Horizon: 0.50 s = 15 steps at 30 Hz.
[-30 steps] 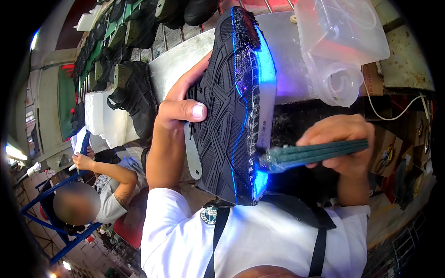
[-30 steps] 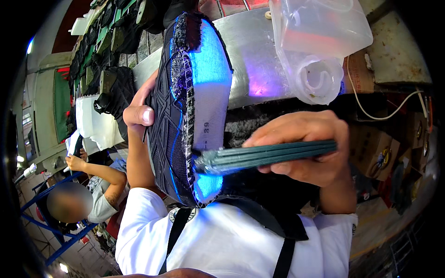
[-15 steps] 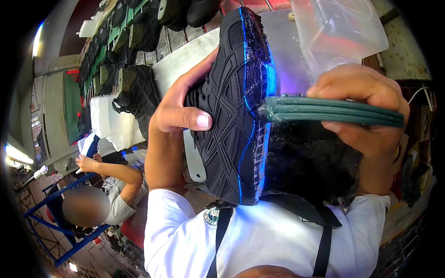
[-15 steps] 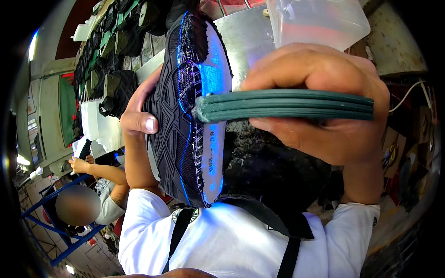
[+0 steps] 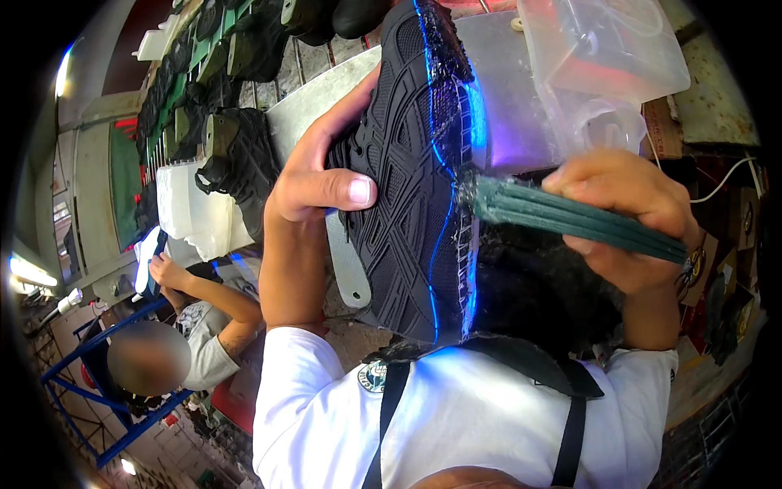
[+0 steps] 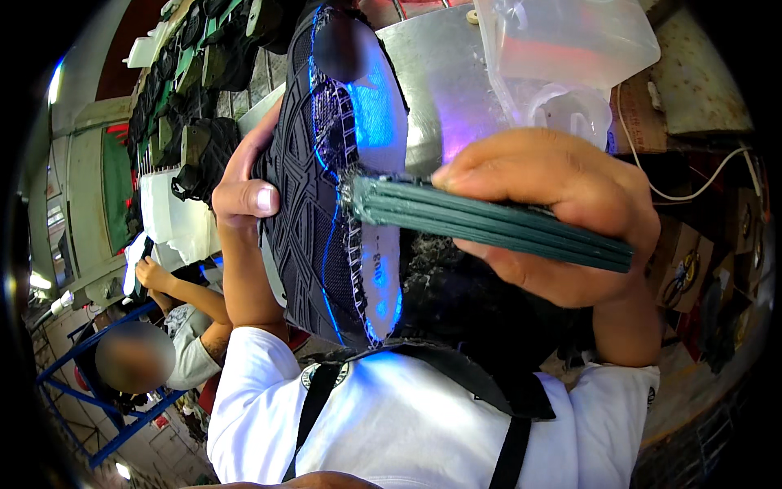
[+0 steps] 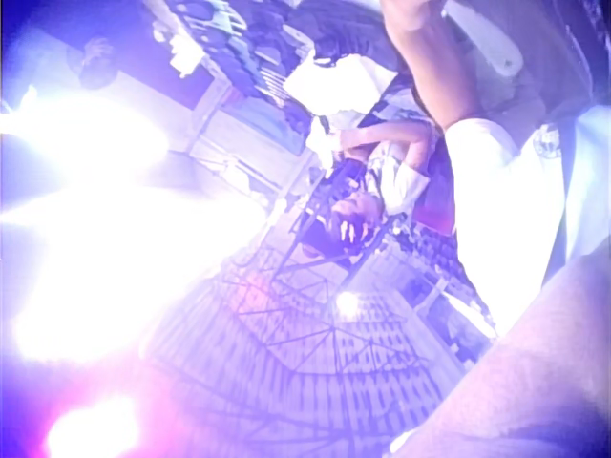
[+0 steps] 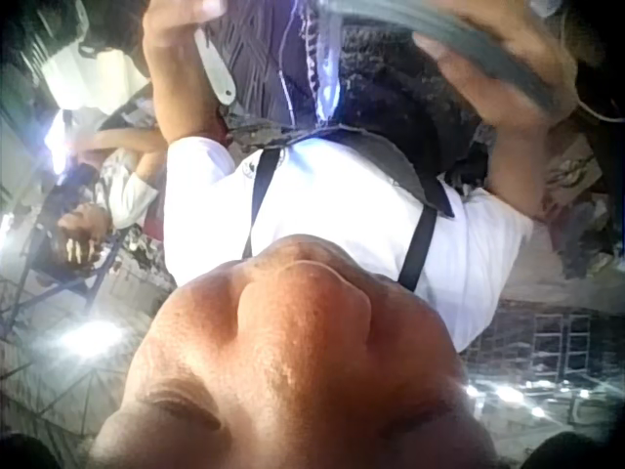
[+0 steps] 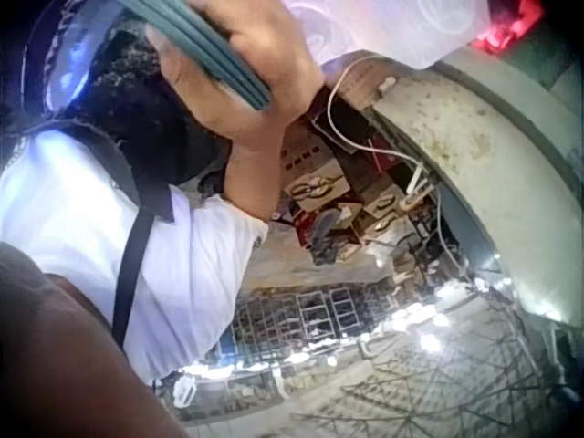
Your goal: The person applies liquid glue to the perimeter and sole-contact areas of shoe uppers using a brush and then wipes the toe of a shoe with a cloth. They retrieve several shoes from a conveyor belt for processing.
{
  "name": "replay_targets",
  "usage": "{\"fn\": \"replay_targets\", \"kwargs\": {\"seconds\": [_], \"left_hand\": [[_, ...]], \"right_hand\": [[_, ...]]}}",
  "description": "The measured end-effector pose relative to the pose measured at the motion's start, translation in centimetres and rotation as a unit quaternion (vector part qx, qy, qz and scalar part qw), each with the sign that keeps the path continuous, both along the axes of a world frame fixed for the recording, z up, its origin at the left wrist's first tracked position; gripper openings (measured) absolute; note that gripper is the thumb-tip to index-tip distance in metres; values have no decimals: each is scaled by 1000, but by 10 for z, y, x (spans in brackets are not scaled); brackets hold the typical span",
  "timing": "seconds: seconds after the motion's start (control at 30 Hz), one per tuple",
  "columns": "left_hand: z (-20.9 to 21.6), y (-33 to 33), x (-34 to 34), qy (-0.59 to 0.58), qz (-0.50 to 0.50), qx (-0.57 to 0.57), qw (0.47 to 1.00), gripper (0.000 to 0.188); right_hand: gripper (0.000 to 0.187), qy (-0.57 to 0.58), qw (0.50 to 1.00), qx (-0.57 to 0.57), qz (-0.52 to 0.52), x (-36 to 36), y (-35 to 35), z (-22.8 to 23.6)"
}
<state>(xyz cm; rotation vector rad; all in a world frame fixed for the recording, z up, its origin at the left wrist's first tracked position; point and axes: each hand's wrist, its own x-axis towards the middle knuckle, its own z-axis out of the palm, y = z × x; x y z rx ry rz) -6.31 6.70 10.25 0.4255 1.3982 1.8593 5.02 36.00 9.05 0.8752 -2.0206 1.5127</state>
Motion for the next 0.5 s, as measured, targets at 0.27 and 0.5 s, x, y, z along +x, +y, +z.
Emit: {"fn": "replay_targets", "kwargs": {"seconds": [0.27, 0.5], "left_hand": [[0, -2, -7, 45, 26, -38, 998, 113], [5, -4, -4, 64, 26, -50, 996, 113]], "right_hand": [[29, -98, 994, -44, 25, 22, -19, 12], [26, -115, 993, 11, -24, 14, -11, 28]]}}
